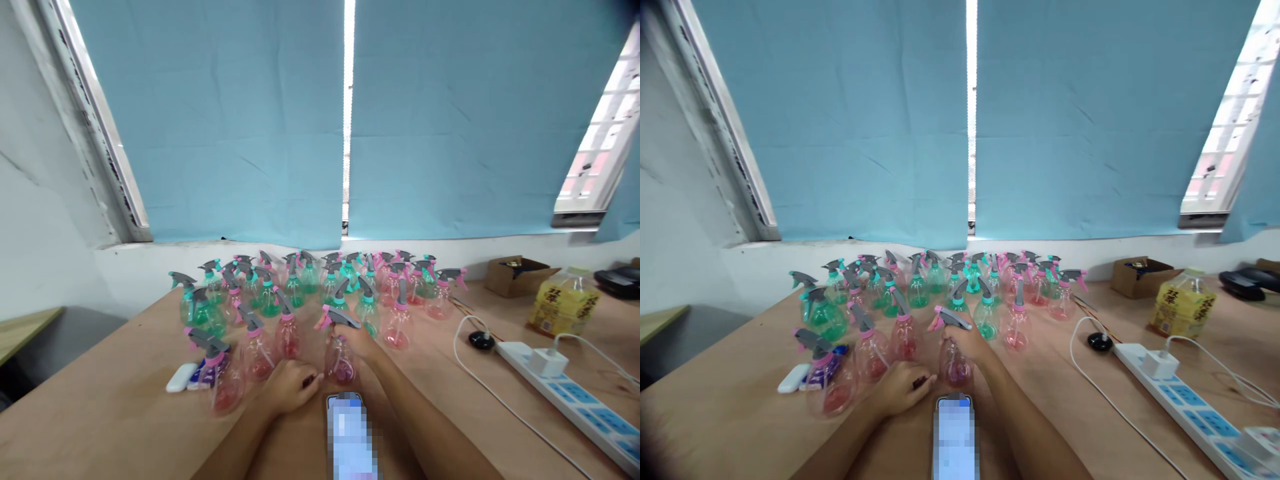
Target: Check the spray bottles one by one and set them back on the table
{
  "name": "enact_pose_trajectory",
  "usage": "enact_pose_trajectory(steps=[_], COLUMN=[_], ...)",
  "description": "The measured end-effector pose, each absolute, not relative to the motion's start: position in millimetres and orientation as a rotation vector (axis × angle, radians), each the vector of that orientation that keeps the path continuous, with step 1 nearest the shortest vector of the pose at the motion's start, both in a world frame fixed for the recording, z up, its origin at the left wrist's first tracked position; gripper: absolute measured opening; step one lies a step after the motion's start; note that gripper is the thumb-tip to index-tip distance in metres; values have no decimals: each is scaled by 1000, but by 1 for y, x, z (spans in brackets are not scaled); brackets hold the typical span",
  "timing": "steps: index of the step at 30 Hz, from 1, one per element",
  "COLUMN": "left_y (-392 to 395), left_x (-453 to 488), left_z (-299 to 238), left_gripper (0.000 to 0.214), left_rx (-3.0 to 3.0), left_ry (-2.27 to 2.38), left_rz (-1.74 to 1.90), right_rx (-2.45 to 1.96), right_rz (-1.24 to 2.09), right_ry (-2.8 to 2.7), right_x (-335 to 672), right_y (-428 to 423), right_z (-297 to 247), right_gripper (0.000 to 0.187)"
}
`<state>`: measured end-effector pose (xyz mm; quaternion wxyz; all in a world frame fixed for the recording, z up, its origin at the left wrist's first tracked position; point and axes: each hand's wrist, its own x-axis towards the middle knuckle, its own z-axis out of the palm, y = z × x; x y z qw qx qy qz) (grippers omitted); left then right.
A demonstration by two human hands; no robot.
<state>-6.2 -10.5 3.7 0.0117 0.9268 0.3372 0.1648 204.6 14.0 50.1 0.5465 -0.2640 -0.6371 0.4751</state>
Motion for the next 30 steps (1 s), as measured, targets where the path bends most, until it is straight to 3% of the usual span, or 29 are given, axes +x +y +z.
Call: enact_pose_trajectory(steps=[6,13,20,30], left_y=[-11,-10,-12,-11], left_x=[-6,-6,-6,-6], left_z=[5,3,4,4], left_gripper=[44,42,42,39], left_rx=[2886,2878,2877,2893], left_ry=[1065,1055,1069,1057], left_rz=[522,526,539,480], right_rx=[-632,-625,-625,-909], right_rz=[1162,1094,1143,495], right_ry=[-1457,-1528,-1445,-1291], right_x=[202,204,202,177], right_y=[14,13,17,11], right_z=[48,51,44,31], right_gripper=[16,34,17,35])
